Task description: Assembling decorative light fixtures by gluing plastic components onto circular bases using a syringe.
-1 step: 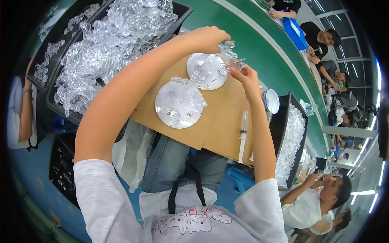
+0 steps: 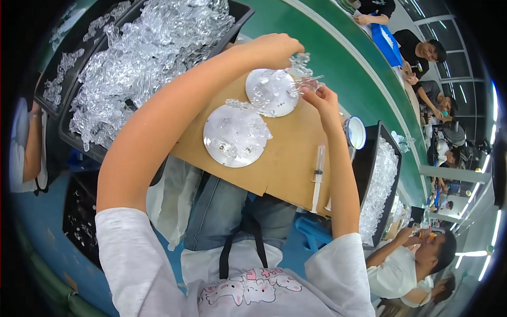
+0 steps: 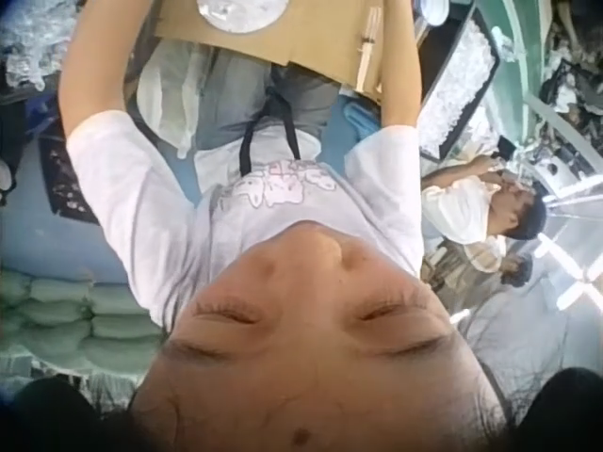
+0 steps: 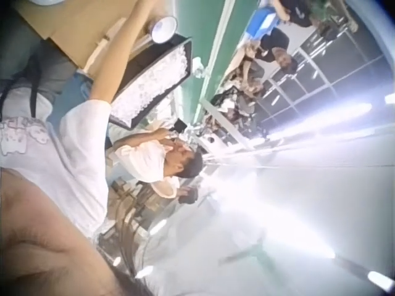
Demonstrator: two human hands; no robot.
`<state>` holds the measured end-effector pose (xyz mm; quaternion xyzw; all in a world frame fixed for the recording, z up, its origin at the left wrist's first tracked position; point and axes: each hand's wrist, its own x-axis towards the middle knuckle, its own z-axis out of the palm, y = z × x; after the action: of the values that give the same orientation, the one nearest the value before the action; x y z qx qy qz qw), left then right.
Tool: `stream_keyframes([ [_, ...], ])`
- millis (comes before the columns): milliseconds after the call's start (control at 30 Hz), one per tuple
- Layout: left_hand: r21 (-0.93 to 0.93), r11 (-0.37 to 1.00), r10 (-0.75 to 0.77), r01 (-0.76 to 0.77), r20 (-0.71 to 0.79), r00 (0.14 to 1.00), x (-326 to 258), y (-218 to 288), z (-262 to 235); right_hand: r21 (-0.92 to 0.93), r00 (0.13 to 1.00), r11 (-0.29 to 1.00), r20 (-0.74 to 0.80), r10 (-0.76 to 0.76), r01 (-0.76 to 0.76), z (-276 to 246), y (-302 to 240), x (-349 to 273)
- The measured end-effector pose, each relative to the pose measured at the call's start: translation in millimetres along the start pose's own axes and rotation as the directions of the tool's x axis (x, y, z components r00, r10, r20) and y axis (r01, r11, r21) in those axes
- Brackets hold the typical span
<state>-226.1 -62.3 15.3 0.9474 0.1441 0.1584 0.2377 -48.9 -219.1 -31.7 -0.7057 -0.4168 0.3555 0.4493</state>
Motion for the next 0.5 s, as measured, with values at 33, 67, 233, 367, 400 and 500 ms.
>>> stream_keyframes([
  [33, 0.013, 1.0, 0.007, -0.007, -0.036, 0.999, 4, -1, 3, -0.01, 1.0, 1.0, 0.007, 0.011, -0.011, -2, 4, 3],
  [67, -0.031, 1.0, -0.006, 0.004, -0.05, 0.999, 6, -2, 5, 0.006, 0.999, 0.999, -0.013, 0.043, -0.043, -5, 7, 5],
  [233, -0.04, 0.999, -0.02, 0.017, -0.095, 0.995, 2, -12, 15, 0.026, 0.994, 0.995, -0.041, 0.099, -0.098, -4, 10, 10],
  [367, -0.058, 0.997, -0.05, 0.044, -0.109, 0.993, 4, -14, 19, 0.097, 0.99, 0.986, -0.032, 0.136, -0.132, 0, 7, 7],
  [400, -0.06, 0.997, -0.052, 0.046, -0.109, 0.993, 4, -15, 20, 0.098, 0.991, 0.987, -0.037, 0.131, -0.127, 1, 6, 7],
  [500, -0.061, 0.998, -0.034, 0.026, -0.133, 0.991, 5, -16, 21, 0.074, 0.993, 0.992, -0.048, 0.109, -0.106, 1, 6, 6],
])
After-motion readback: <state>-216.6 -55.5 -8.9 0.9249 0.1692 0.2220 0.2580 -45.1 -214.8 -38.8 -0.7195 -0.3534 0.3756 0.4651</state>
